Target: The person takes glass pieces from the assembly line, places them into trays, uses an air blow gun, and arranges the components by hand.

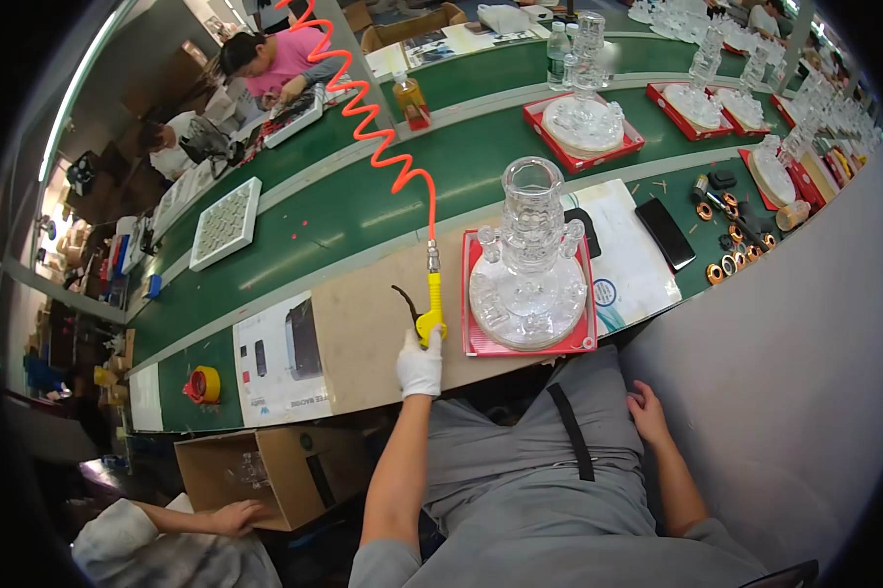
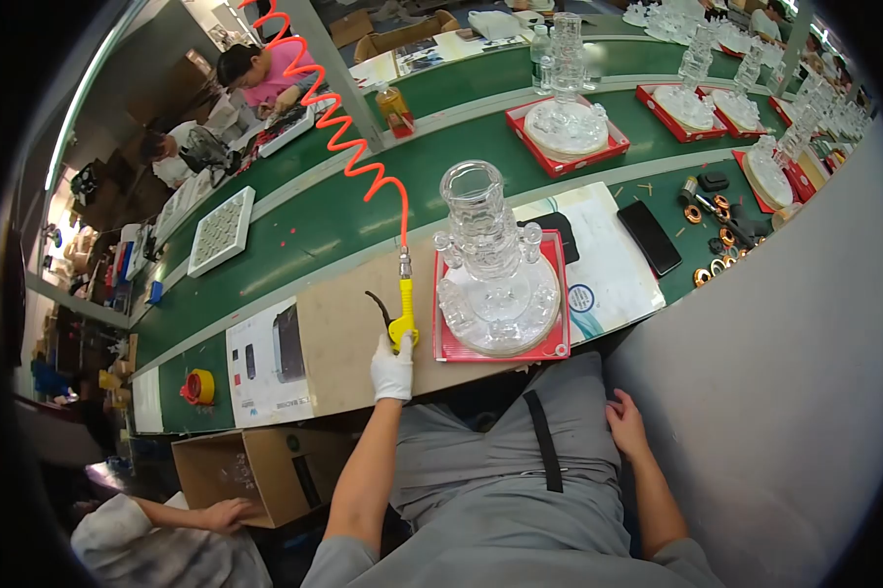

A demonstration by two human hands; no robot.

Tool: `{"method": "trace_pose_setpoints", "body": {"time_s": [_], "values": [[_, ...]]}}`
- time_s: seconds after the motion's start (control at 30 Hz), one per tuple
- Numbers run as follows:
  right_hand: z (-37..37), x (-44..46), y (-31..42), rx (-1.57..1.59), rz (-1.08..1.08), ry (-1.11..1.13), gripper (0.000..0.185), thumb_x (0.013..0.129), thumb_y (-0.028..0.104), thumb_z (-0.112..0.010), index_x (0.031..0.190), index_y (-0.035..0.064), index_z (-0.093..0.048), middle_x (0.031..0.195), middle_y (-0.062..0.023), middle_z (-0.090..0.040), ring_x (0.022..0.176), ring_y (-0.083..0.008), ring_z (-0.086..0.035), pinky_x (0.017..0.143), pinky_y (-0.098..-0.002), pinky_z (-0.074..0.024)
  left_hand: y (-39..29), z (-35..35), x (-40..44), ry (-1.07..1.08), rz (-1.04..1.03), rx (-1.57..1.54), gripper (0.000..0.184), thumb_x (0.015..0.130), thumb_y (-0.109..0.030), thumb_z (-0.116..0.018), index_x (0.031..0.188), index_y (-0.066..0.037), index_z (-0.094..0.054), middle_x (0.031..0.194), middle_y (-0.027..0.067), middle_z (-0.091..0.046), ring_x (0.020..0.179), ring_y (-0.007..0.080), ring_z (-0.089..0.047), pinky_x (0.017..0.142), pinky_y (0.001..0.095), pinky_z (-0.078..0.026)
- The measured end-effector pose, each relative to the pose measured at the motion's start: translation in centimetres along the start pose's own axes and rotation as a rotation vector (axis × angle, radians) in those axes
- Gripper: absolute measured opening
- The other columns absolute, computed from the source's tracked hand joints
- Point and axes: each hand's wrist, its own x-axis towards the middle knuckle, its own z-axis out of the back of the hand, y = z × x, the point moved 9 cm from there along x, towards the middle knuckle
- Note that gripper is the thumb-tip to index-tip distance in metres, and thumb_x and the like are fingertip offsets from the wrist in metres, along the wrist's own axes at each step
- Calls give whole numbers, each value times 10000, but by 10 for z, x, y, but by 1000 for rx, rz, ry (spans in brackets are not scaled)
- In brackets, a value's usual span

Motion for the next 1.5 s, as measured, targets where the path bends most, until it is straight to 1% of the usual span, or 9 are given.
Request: {"method": "trace_pose_setpoints", "body": {"time_s": [0.2, 0.3, 0.33, 0.47, 0.8, 0.93, 1.13, 1.23, 1.5], "values": [[29, -28, 123, 465, 100, 245, 306, 940, 11, -596, 1245, -11, -568, 1200, -152, -660, 988, -207, -704, 813, -285, -540, -66, 11, -113, 62, 240, -799, 288, 1047, -321, -526, 1046, -41, -594, 828, 19, -570, 745, 68, -511, 609, 247, -423], [7, -34, 209, 726, 232, 418, 781, 813, 245, -818, 1440, 33, -404, 1249, -151, -620, 1014, -253, -696, 852, -333, -557, -135, 16, -164, 209, -10, -691, 271, 1000, -269, -567, 1105, -20, -583, 958, 122, -629, 844, 273, -631, 791, 376, -505], [-5, -42, 244, 824, 338, 450, 918, 766, 334, -851, 1479, 42, -353, 1238, -149, -616, 1001, -257, -698, 856, -338, -565, -152, 10, -179, 298, -205, -553, 407, 976, -335, -635, 1239, -40, -539, 1071, 77, -642, 948, 145, -616, 774, 326, -514], [-24, -69, 322, 1066, 234, 758, 1410, 535, 605, -923, 1574, 52, -146, 1239, -157, -605, 1009, -261, -694, 851, -335, -574, -188, -24, -213, 675, -421, -214, 557, 868, -417, -714, 1230, -29, -543, 764, 195, -655, 669, 412, -649, 611, 474, -514], [26, 58, 287, 724, 403, 588, 800, 902, 379, -693, 1517, 45, -307, 1130, -81, -592, 803, -82, -587, 619, -218, -428, -130, -17, -190, 586, -596, 69, 293, 947, -345, -615, 815, -84, -622, 688, 173, -608, 658, 394, -622, 603, 477, -503], [49, 132, 250, 458, 219, 141, 673, 926, 370, -653, 1497, 138, -382, 1141, -50, -565, 903, -97, -554, 685, -236, -379, -225, 58, -106, 135, -714, -236, 113, 907, -139, -651, 991, -70, -623, 769, 129, -626, 702, 338, -639, 626, 425, -506], [-13, 235, 158, 57, 24, 146, 742, 915, 432, -647, 1501, 137, -300, 1111, -101, -571, 854, -155, -537, 539, -308, -406, -395, 105, -33, -473, -1038, -175, 517, 844, -291, -695, 1246, 18, -594, 1190, 224, -628, 1106, 396, -609, 968, 484, -466], [-47, 224, 172, 166, -43, 246, 760, 931, 398, -647, 1508, 68, -279, 1259, -195, -564, 976, -261, -597, 591, -352, -486, -423, 39, 8, 200, -816, 249, 457, 827, -395, -655, 1040, 3, -723, 1029, 220, -698, 1041, 381, -656, 926, 442, -504], [-81, 231, 208, 64, 95, 248, 832, 927, 347, -660, 1516, -57, -233, 1423, -260, -496, 1311, -339, -508, 1091, -382, -380, -400, 33, 47, 414, -600, 379, 382, 770, -400, -610, 805, -56, -772, 865, 209, -719, 848, 367, -702, 796, 408, -559]]}}
